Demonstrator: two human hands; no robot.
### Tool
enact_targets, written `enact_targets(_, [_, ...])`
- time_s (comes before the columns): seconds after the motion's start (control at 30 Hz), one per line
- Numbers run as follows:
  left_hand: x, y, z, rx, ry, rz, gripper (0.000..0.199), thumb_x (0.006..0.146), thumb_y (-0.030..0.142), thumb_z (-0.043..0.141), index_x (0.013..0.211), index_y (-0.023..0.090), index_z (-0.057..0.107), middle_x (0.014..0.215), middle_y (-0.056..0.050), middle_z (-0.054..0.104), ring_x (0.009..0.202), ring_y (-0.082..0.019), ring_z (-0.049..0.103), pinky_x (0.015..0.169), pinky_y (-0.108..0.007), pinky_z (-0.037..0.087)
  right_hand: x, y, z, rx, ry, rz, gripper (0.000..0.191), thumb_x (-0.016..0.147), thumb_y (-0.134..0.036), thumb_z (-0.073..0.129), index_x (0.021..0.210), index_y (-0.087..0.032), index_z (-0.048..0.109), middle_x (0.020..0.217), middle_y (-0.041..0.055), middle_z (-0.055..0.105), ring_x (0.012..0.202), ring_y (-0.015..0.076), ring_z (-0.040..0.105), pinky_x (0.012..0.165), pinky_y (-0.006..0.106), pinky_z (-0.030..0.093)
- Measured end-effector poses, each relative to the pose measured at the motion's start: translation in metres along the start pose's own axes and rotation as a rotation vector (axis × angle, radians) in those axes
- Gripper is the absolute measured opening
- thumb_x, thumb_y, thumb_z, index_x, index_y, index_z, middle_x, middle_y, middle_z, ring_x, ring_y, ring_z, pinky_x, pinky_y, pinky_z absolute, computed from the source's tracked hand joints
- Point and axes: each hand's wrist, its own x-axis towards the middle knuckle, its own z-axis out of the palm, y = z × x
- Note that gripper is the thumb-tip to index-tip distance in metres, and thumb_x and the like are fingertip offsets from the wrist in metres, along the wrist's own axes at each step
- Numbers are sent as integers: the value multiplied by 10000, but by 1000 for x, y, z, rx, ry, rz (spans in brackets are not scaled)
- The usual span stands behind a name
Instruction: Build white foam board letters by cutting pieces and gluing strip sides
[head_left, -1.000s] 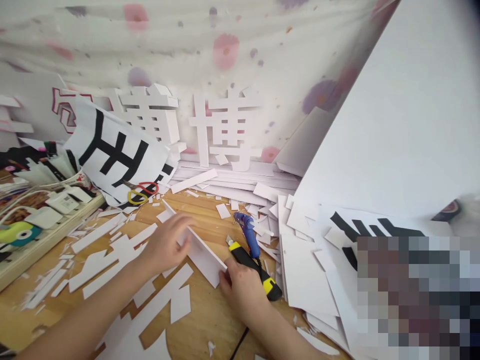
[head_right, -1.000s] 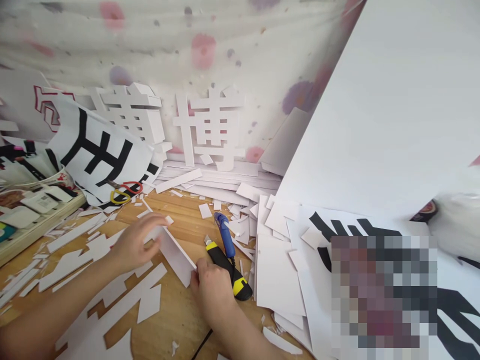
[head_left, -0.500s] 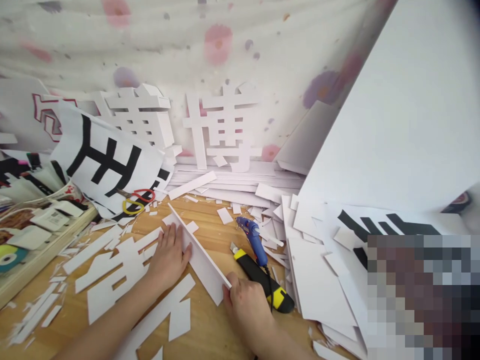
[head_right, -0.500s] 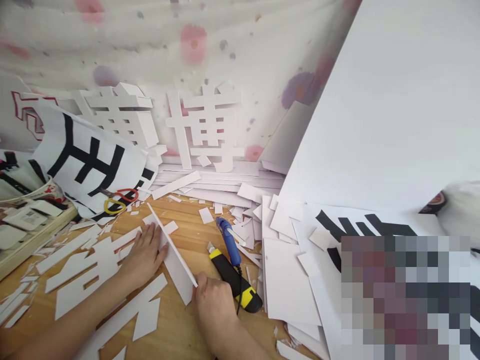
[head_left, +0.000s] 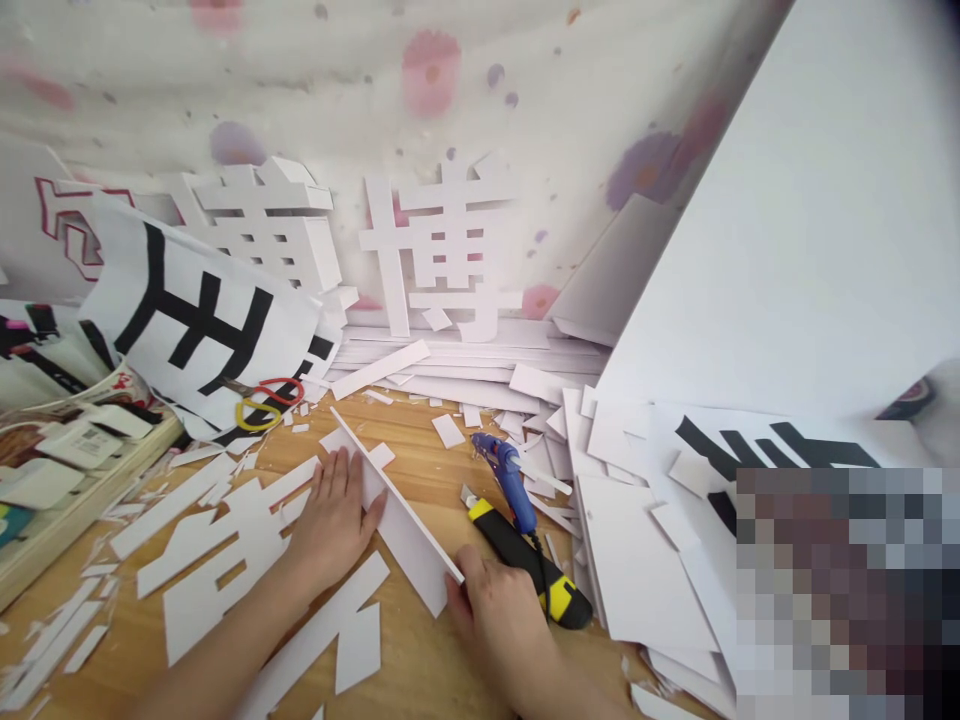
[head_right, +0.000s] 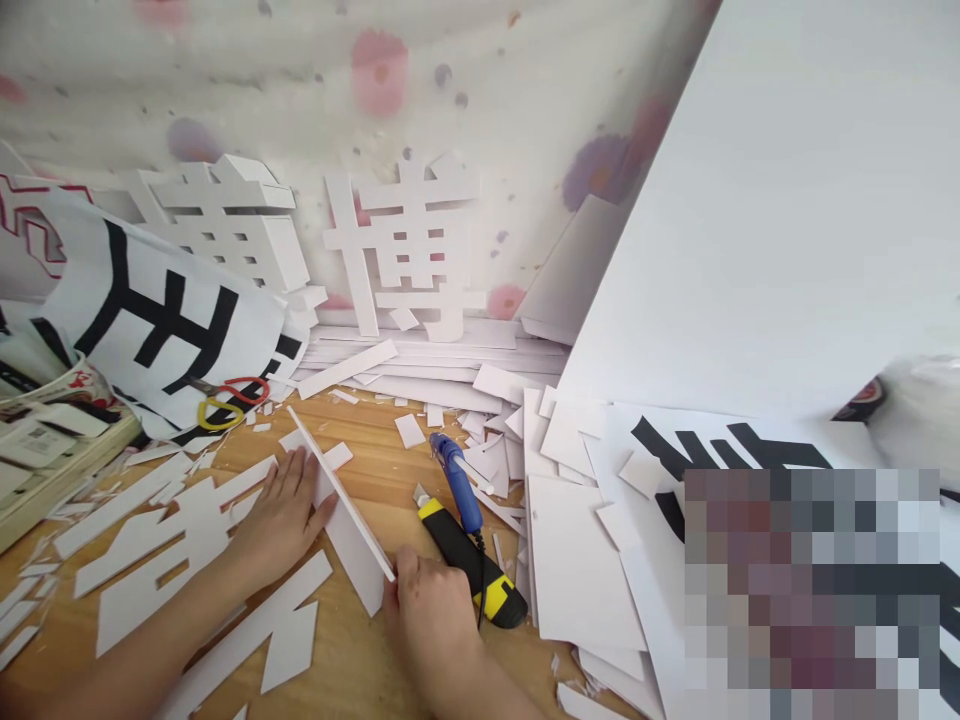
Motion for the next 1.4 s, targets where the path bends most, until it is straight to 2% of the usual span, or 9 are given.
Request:
enact_targets(0.13, [0, -2, 3, 19, 16, 24, 760, 850, 531, 217, 1307, -60, 360, 1385, -283, 319, 1319, -349, 254, 1064, -498, 255, 3, 2, -2, -1, 48, -45, 124, 844, -229, 534, 727, -187, 536, 627, 8, 674, 553, 167, 646, 464, 264, 289])
enact_targets(0.3, [1, -2, 4, 39, 17, 37, 775, 849, 536, 212, 1283, -83, 383, 1368, -302, 332, 1309, -369, 264, 1057, -494, 273, 6, 2, 1, -94, 80, -114, 148, 851, -199, 508, 706, -180, 536, 570, 22, 655, 493, 174, 629, 433, 285, 243])
enact_targets(0.9, [0, 0, 4, 24, -4, 24, 778, 853, 535, 191, 1312, -75, 340, 1387, -295, 306, 1325, -356, 235, 1065, -491, 255, 4, -1, 5, -99, -1, -59, 113, 856, -168, 512, 743, -167, 524, 606, 49, 659, 534, 206, 647, 438, 280, 320])
enact_targets(1.13, [0, 3, -3, 41, -28, 23, 773, 850, 522, 197, 1304, -86, 346, 1389, -301, 296, 1323, -357, 238, 1077, -486, 238, 0, 1, -8, 1, -49, -4, 36, 829, -167, 536, 810, -194, 550, 751, 9, 663, 676, 172, 651, 530, 249, 398])
enact_targets(1.27, [0, 2, -5, 33, -35, 15, 778, 849, 531, 204, 1307, -82, 343, 1393, -298, 291, 1328, -356, 224, 1079, -483, 235, -1, 0, -6, -38, -63, 35, 47, 839, -185, 521, 855, -184, 565, 899, 49, 632, 687, 183, 642, 520, 270, 435])
enact_targets(1.4, [-1, 2, -4, 20, -18, 22, 768, 850, 527, 209, 1301, -79, 352, 1394, -297, 292, 1327, -354, 230, 1077, -486, 236, 0, -1, 1, -140, -40, -34, 55, 841, -167, 525, 864, -153, 572, 868, 76, 615, 681, 195, 628, 485, 278, 452])
